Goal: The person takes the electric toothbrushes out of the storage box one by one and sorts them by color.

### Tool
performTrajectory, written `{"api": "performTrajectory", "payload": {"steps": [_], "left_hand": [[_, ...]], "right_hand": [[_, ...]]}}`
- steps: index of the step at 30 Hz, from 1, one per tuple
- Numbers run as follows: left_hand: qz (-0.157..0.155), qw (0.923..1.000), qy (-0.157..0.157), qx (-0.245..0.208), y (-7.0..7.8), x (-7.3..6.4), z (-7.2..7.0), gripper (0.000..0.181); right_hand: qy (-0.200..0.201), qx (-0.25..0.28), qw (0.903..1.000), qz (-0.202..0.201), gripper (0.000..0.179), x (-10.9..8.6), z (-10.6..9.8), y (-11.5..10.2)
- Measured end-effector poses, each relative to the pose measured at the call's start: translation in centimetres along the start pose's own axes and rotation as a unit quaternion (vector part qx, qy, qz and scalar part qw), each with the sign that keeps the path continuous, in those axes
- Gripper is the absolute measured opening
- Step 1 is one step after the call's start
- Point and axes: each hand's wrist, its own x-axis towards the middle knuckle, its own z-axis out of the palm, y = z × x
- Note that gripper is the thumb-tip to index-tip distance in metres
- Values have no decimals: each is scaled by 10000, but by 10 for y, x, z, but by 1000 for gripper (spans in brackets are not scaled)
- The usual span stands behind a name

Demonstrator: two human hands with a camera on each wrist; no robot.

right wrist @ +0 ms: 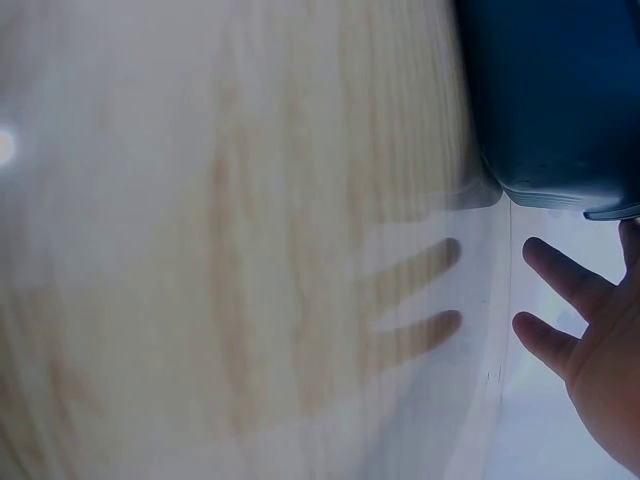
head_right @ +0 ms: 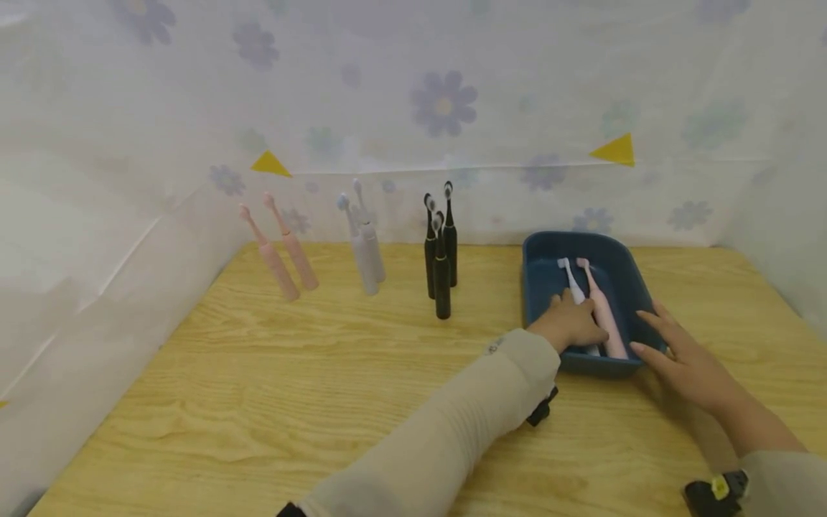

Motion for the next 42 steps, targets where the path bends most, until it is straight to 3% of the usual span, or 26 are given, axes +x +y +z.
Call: {"api": "performTrajectory", "payload": {"steps": [9, 17, 24, 33, 42], "left_hand": [[25, 9975, 333, 620, -1, -3, 0, 41], [230, 9955, 483, 783, -2, -6, -5, 38], [371, 9911, 937, 871, -2, -7, -6, 39], [689, 9875, 1364, 375, -7, -13, -12, 54], [1072, 9791, 1680, -400, -13, -28, -34, 66]], "right_hand": [[63, -46, 10000, 17, 58, 0, 0, 1], [49, -78, 10000, 24, 58, 2, 0, 1], [76, -131, 9999, 65, 58, 2, -1, 0], [-5, 50, 9999, 105, 57, -1, 2, -1], [25, -32, 9999, 138, 57, 0, 0, -4]]}}
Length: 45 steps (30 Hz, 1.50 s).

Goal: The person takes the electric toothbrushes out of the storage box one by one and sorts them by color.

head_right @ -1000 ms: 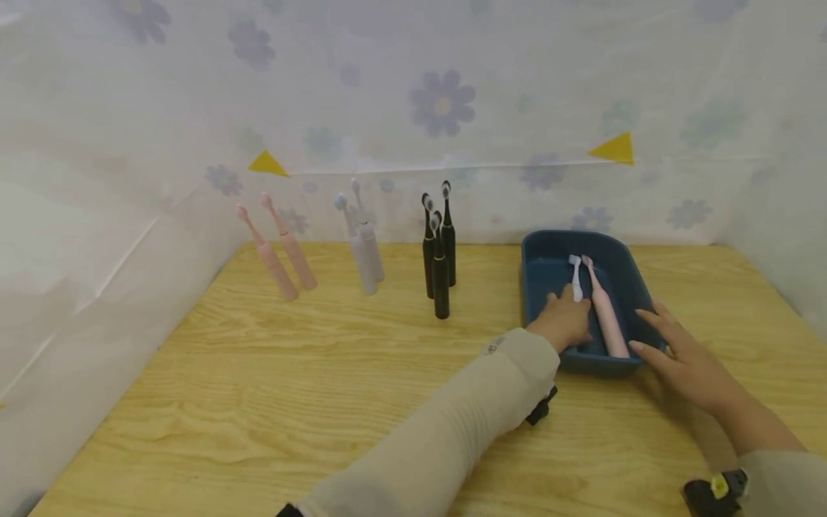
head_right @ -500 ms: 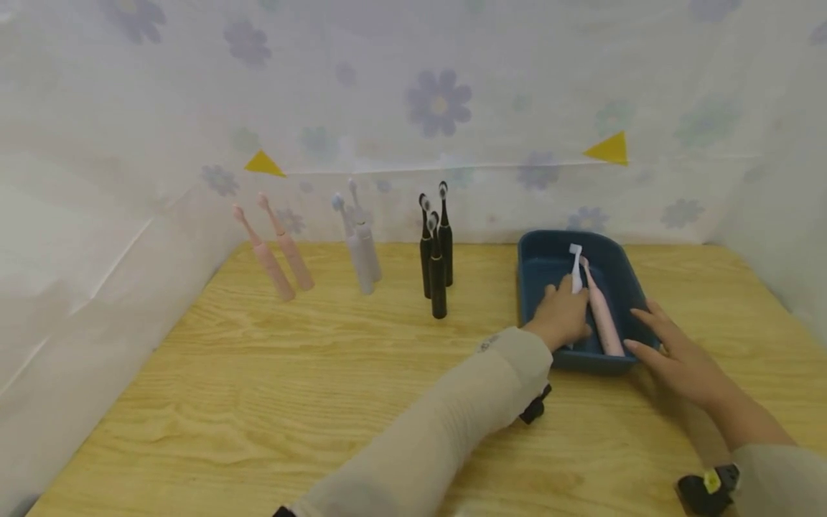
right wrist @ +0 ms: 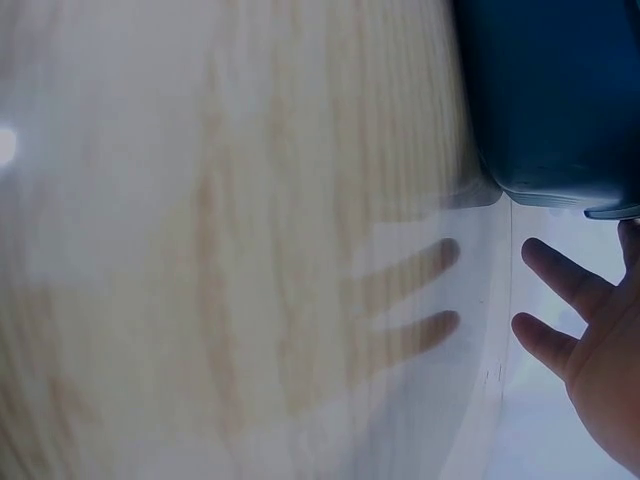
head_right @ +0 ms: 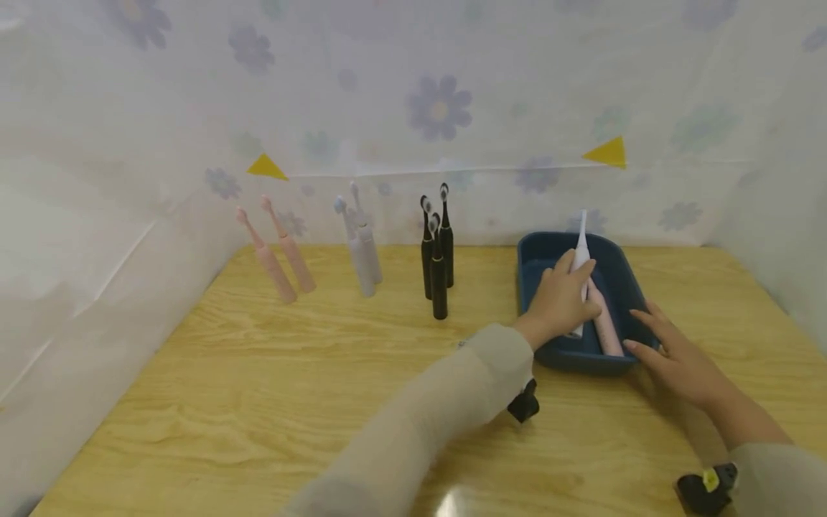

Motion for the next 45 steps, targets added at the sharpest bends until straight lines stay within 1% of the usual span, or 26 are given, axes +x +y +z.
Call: {"api": "performTrajectory", "payload": {"steps": [3, 6, 14, 17, 19, 22, 24, 28, 32, 35, 37, 42, 45], "left_hand": [[95, 9993, 99, -342, -2, -1, -9, 67], [215, 9981, 180, -544, -5, -4, -18, 68], [539, 9935, 345, -942, -15, -22, -39, 70], [645, 9902, 427, -1161, -18, -28, -47, 70], [772, 9874, 533, -1278, -20, -31, -52, 70], [970, 9804, 620, -1600, -24, -38, -60, 71], [1099, 9743, 661, -1853, -27, -43, -65, 72], [1214, 9612, 692, -2378, -32, -54, -76, 76], [1302, 9506, 754, -2715, -36, -64, -85, 76], [1326, 9424, 764, -2973, -38, -71, -89, 75], [1309, 9330, 731, -3272, -41, -74, -91, 74], [1165, 9003, 558, -4157, -47, -83, -95, 74], [1178, 8825, 520, -4524, -52, -91, -102, 73]], "right_hand": [[-7, -6, 10000, -25, 57, 2, -1, 0], [-8, -25, 10000, -22, 57, 3, -1, 2], [35, -49, 10000, -46, 58, 5, 0, 3], [67, -79, 9999, -64, 58, 5, 0, 3], [74, -79, 9999, -64, 58, 5, 0, 2], [81, -61, 9999, -64, 58, 6, 1, 2], [81, -54, 9999, -68, 58, 6, 1, 2], [91, -51, 9999, -87, 57, 8, 2, 2], [93, -55, 9999, -75, 58, 9, 3, 2], [92, -53, 9999, -69, 58, 9, 3, 2], [94, -54, 9999, -61, 58, 9, 3, 2], [101, -58, 9999, -48, 58, 9, 5, 2], [104, -58, 9999, -74, 58, 9, 7, 2]]}}
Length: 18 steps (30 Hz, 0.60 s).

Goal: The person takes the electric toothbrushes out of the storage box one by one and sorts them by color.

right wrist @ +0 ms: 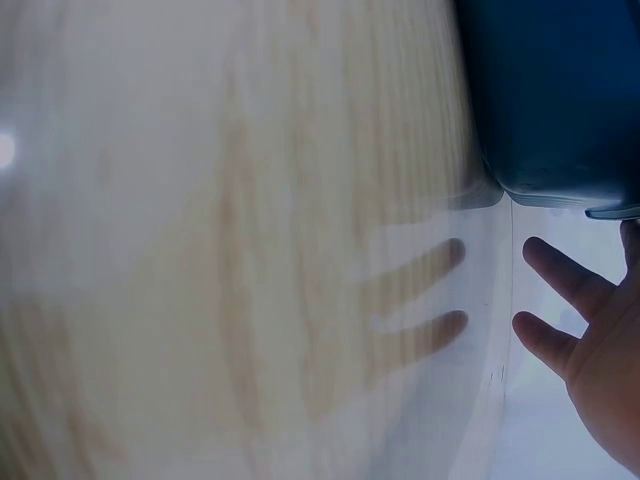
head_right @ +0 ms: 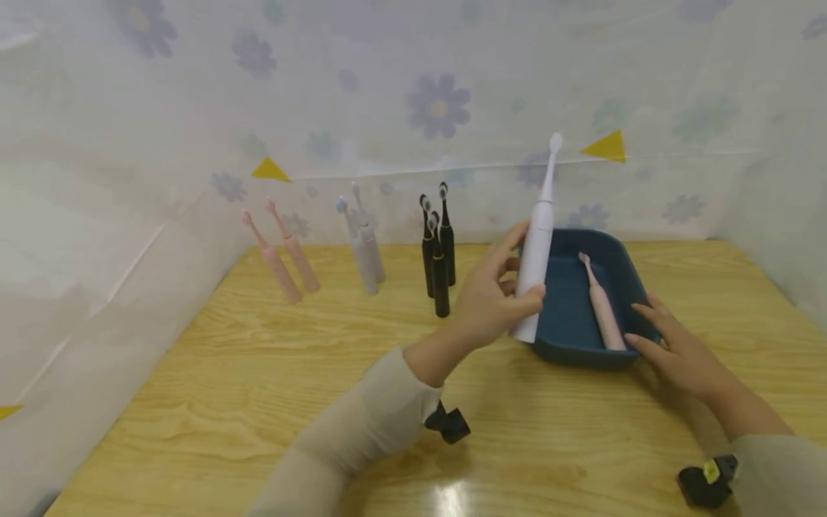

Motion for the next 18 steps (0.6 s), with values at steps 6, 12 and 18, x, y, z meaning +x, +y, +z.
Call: {"api": "performTrajectory", "payload": {"steps": [6, 12, 18], "left_hand": [[-108, 9966, 85, -815, 20, -16, -22, 64], [-89, 9893, 199, -1440, 20, -22, -38, 64], [127, 9823, 250, -1852, 3, -24, -53, 65]], "right_hand": [[-4, 92, 9999, -48, 57, 1, 2, -2], [1, 0, 10000, -22, 58, 2, 1, -3], [2, -14, 10000, -12, 58, 2, 2, -1]]}}
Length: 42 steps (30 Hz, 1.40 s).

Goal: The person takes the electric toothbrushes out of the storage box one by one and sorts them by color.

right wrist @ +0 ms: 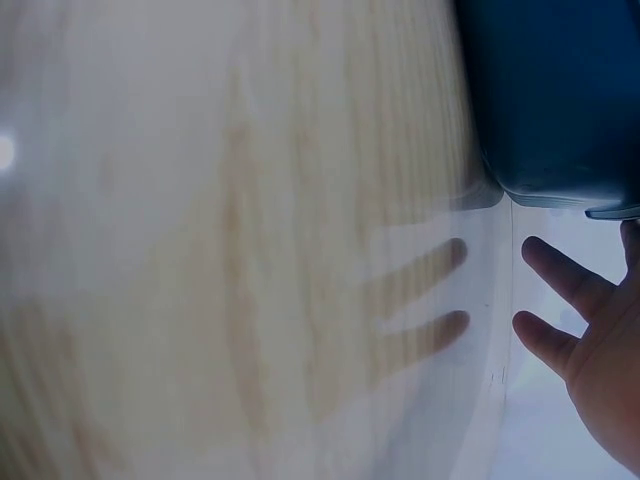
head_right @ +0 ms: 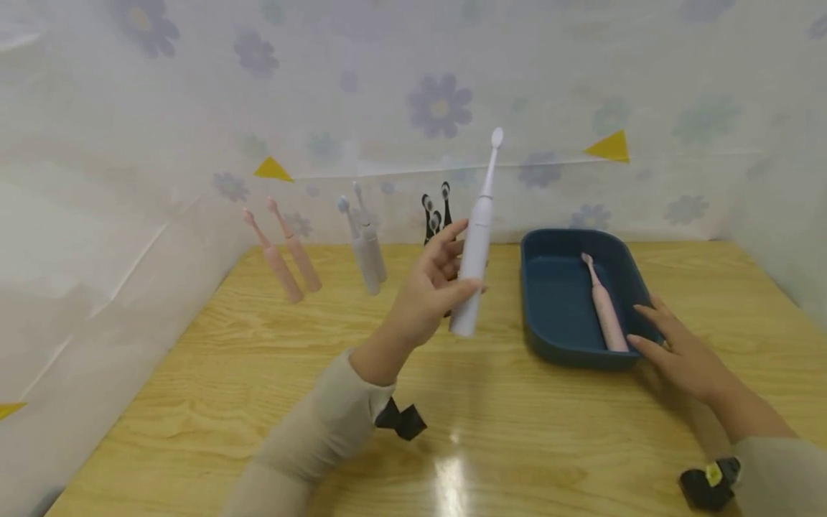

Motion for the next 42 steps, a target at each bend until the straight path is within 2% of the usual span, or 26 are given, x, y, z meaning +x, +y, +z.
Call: {"api": "performTrajectory", "payload": {"steps": [2, 10, 16, 23, 27, 30, 34, 38, 42], "left_hand": [[28, 10000, -28, -76, 1, -1, -7, 65], [-188, 9995, 12, -260, 3, -8, -29, 68], [-107, 9991, 273, -292, 0, -14, -44, 71], [-332, 9957, 802, 324, -8, -24, -66, 59], [-543, 9906, 1065, 671, -18, -28, -84, 53], [-812, 9847, 1262, 881, -26, -30, -98, 52], [-1156, 9762, 1325, 1268, -37, -33, -116, 49], [-1194, 9673, 1329, 1800, -45, -34, -133, 46], [-1241, 9562, 1546, 2155, -51, -31, -146, 44]], "right_hand": [[13, -7, 10000, -1, 58, 0, 0, 0], [52, -3, 10000, -43, 57, -2, -1, 0], [61, 40, 10000, -64, 57, -4, -1, 0], [54, 27, 10000, -60, 57, -5, -2, 1], [50, 32, 10000, -49, 56, -5, -2, 1], [51, 28, 10000, -17, 56, -4, -3, 1], [48, 17, 10000, 2, 57, -3, -3, 1], [30, 34, 10000, -12, 57, -1, -3, 0], [28, 54, 10000, -20, 56, 0, -2, 0]]}}
